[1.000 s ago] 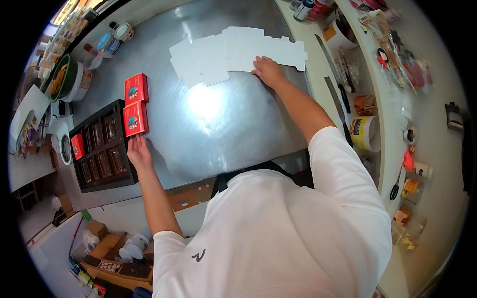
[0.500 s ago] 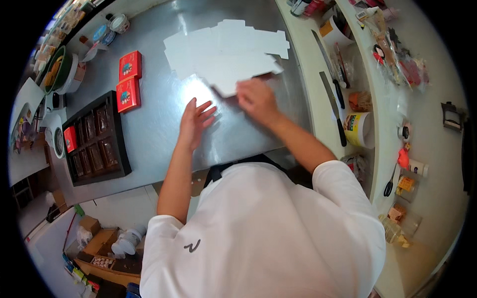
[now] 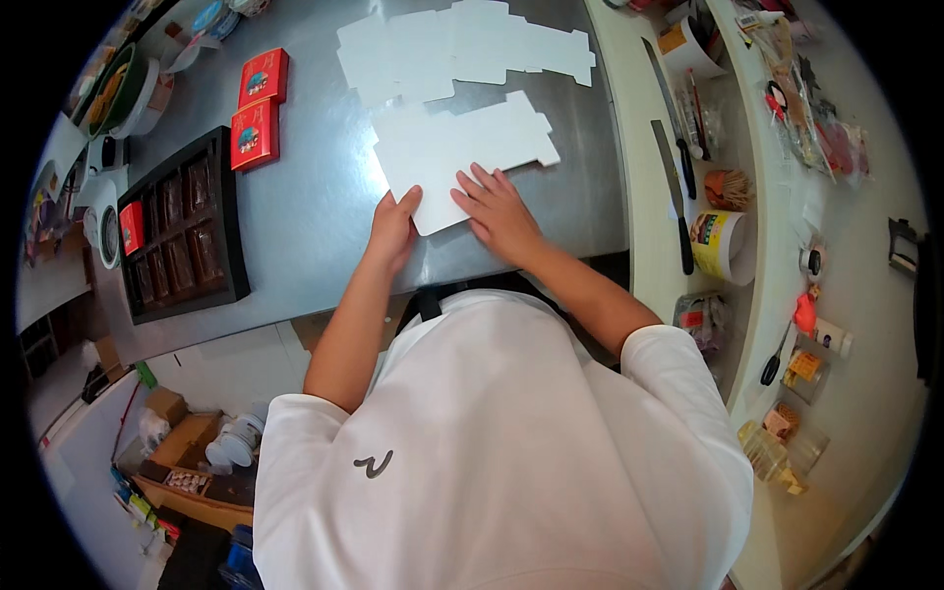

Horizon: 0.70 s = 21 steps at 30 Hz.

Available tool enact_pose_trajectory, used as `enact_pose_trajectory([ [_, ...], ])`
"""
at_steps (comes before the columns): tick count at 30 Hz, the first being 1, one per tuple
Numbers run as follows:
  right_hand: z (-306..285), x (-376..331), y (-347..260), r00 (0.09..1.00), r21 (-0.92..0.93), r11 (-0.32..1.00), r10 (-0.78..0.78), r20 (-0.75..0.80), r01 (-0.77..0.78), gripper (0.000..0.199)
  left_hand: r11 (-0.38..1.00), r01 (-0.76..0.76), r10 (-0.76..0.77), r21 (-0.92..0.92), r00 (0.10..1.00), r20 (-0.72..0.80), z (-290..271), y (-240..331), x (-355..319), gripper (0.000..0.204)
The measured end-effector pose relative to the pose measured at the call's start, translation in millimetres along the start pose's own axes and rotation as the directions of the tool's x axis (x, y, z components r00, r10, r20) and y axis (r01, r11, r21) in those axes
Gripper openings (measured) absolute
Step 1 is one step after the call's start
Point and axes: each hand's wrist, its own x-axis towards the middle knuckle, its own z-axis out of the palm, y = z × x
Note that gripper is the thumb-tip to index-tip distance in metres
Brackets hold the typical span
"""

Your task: The person assembles small red boxes by folding flat white cardboard templates on a stainless steel counter. They fold the templates into box shapes, insert the red printed covers, and place the finished boxes into a black tray. The process is repeated for multiple units throughout the clip.

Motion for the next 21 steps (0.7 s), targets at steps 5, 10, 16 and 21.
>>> enact_pose_trajectory([
  [5,20.8,-4.1,22.8,0.997,-0.018,0.997,-0.069,0.022,0.069,0.033,0.151,-0.423,0.607,0.894,0.753,0.254,-11.8,-2.4,-8.3,0.055],
  [10,26.7,0.4,13.2,0.998,0.022,0.998,-0.060,0.013,0.060,0.026,-0.291,-0.616,0.330,0.732,0.654,0.681,-42.1,-22.7,-14.1,0.035],
  [16,25.6,32.8,27.6,0.951,0.248,0.925,0.246,0.186,-0.288,0.023,0.128,-0.392,0.382,0.911,0.867,0.320,-31.9,-10.7,14.8,0.031],
  [21,38.9,48.3,32.7,0.897,0.236,0.866,0.417,0.147,-0.442,0.036,-0.130,-0.385,0.582,0.914,0.717,0.385,-28.1,-4.1,33.1,0.043],
])
